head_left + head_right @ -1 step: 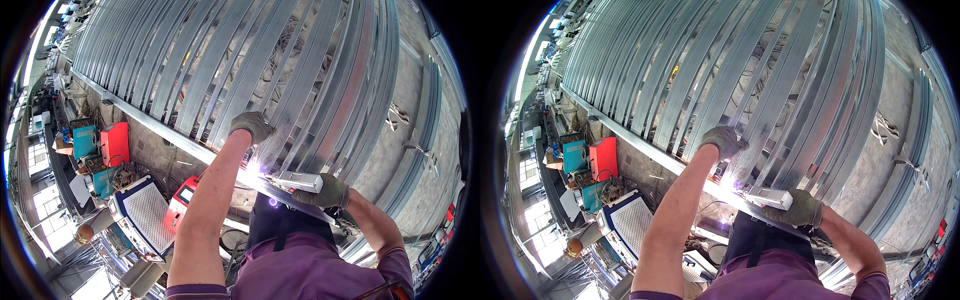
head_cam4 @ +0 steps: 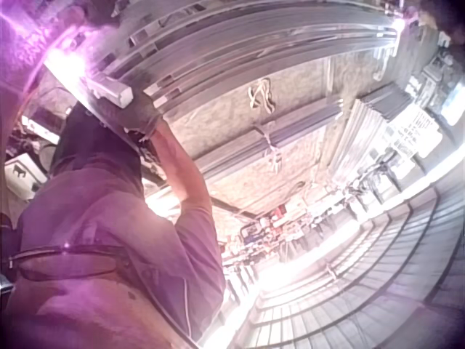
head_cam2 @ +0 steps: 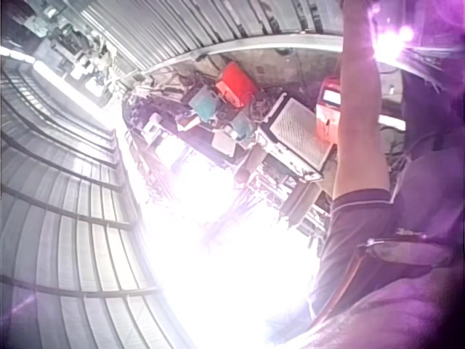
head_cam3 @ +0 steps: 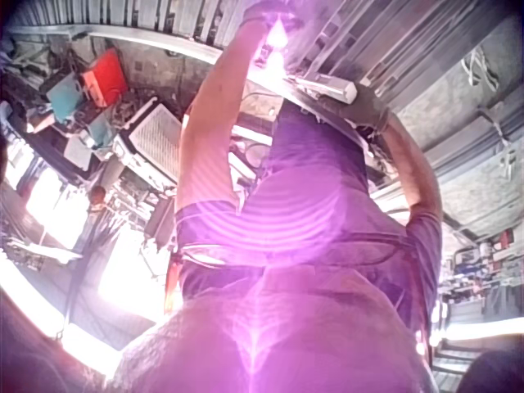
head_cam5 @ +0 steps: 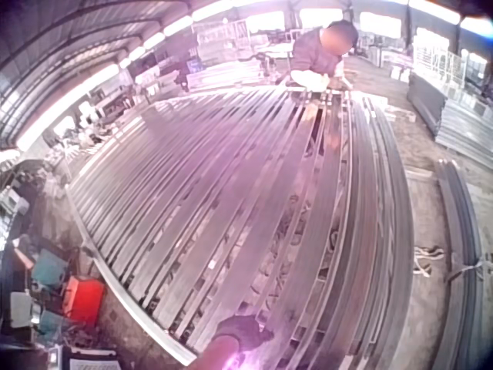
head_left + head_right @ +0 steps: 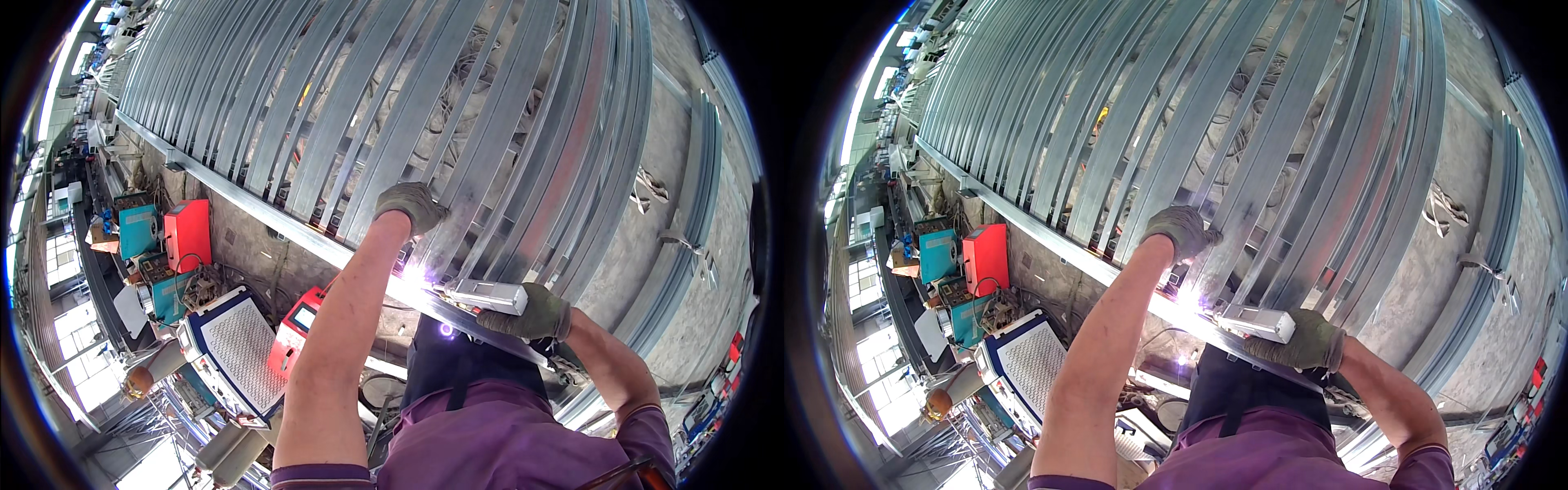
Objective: The person welds a long metal frame using a handheld welding torch. They hold the frame with one hand and guide the torch along the seam with the other, creating bright sparks. The person occasionally pauses to reposition the torch or adjust their grip.
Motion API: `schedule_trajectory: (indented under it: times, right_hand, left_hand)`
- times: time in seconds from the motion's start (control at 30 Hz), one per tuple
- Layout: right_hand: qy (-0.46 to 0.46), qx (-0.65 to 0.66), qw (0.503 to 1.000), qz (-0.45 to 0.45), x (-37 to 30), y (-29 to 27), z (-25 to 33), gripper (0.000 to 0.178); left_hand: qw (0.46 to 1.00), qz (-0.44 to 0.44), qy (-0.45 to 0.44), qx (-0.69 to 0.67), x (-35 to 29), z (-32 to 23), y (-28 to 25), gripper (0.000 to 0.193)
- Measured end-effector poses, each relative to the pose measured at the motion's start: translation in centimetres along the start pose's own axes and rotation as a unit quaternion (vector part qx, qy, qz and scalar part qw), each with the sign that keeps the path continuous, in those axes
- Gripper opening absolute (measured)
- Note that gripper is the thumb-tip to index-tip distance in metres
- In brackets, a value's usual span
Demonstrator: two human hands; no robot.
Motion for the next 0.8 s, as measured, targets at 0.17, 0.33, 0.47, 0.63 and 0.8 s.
schedule_trajectory:
  times: [0.17, 0.33, 0.47, 0.63, 0.8]
  right_hand:
    - [0.008, -0.008, 1.000, 0.005, -0.11, -0.01, -0.30, 0.069]
    - [0.009, -0.013, 1.000, 0.001, -0.25, -0.22, -0.02, 0.064]
    - [0.011, 0.004, 1.000, 0.000, -0.36, -0.13, -0.21, 0.062]
    - [0.006, 0.005, 1.000, 0.009, -0.57, -0.22, -0.28, 0.069]
    - [0.020, 0.014, 1.000, 0.003, -0.85, -0.41, 0.02, 0.065]
  left_hand:
    - [1.000, -0.010, -0.001, 0.001, 0.36, 0.22, 0.39, 0.068]
    - [1.000, -0.026, 0.004, 0.003, 0.64, 0.51, 0.75, 0.070]
    - [1.000, -0.008, 0.003, -0.003, 0.53, 0.27, 0.51, 0.071]
    - [1.000, -0.023, 0.005, 0.008, 0.27, 0.17, 0.35, 0.071]
    - [1.000, 0.004, 0.004, -0.002, 0.34, 0.21, 0.39, 0.074]
Point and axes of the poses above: each hand's wrist, its own x-axis towards the middle knuckle, its own y-axis out of the palm, z = x × y, the point moved 4 cm from there along x, towards the middle knuckle, and after that the axes turned 7 degrees about y, right-handed, at the moved point
